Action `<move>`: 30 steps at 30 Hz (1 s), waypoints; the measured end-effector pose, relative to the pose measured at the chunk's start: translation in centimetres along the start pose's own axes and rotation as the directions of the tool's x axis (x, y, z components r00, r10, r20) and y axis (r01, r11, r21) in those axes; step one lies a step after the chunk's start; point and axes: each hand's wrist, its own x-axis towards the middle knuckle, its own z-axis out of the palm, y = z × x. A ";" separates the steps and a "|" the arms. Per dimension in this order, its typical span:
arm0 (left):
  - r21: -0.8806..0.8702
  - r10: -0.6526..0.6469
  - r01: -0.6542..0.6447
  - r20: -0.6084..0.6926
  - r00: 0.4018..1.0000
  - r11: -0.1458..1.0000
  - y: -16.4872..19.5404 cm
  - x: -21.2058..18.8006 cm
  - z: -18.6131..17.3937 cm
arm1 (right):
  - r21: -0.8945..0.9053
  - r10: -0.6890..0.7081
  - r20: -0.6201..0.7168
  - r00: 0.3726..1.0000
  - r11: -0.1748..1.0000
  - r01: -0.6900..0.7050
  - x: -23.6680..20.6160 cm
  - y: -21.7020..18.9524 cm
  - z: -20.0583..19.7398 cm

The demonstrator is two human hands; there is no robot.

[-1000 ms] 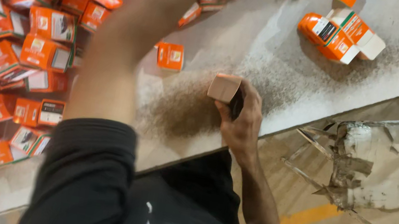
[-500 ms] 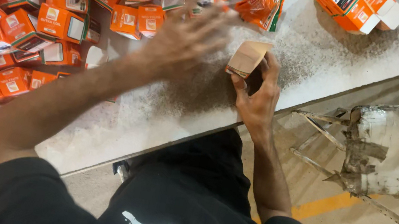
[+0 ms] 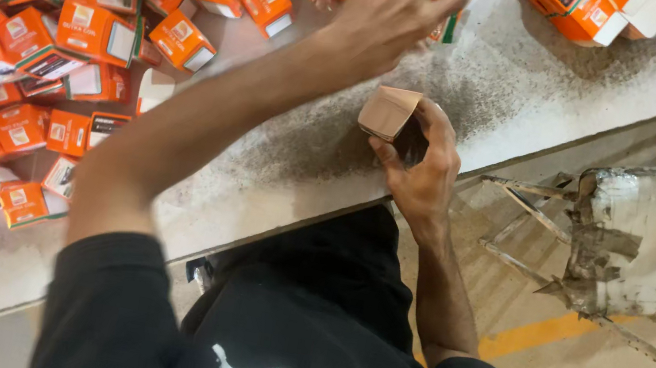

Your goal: The person picks up small orange product boxes and flat cartons from a pile on the table, opens and folds a carton, places a product box inside, closes it, and tosses the packed box onto the pile. They repeat this packing cycle continuously with both hands.

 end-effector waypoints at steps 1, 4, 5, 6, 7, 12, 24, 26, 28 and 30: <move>0.016 -0.047 0.047 0.004 0.999 0.999 0.2 1.0 1.2 | -0.026 -0.010 0.001 1.000 1.000 0.010 0.0 -0.1 0.0; -0.033 0.018 -0.015 0.103 0.995 0.999 -0.8 1.9 2.6 | -0.113 -0.060 -0.004 0.998 0.992 0.059 0.0 -0.5 -0.2; -0.071 0.080 -0.070 0.151 0.985 0.995 -1.4 1.4 2.4 | -0.145 -0.093 -0.006 0.996 0.985 0.091 0.1 -0.5 -0.4; -0.227 0.053 -0.030 0.098 0.994 0.973 -1.9 0.6 1.8 | -0.178 -0.127 -0.004 0.992 0.976 0.125 0.1 -0.6 -0.4; -0.378 0.016 0.003 0.048 0.999 0.926 -2.1 -0.4 0.3 | -0.177 -0.136 0.005 0.991 0.975 0.134 0.1 -0.7 -0.5; -0.821 -0.428 0.287 0.058 0.902 0.494 1.0 -7.4 -11.3 | -0.219 -0.182 0.035 0.983 0.958 0.185 0.4 -1.0 0.2; -0.097 -0.043 0.035 -0.073 0.996 0.995 5.2 -17.6 -9.9 | -0.140 -0.204 0.190 0.960 0.963 0.232 0.5 -1.8 3.5; -0.157 -0.137 0.123 -0.082 0.987 0.980 5.7 -16.9 -10.5 | -0.155 -0.228 0.203 0.952 0.953 0.261 0.3 -2.0 3.6; -0.296 -0.315 0.260 -0.156 0.936 0.919 6.3 -15.7 -11.2 | -0.169 -0.251 0.204 0.946 0.943 0.287 0.3 -2.1 3.7; -0.300 -0.411 0.388 -0.016 0.911 0.872 6.9 -14.5 -11.8 | -0.186 -0.276 0.200 0.940 0.932 0.313 0.4 -2.2 3.7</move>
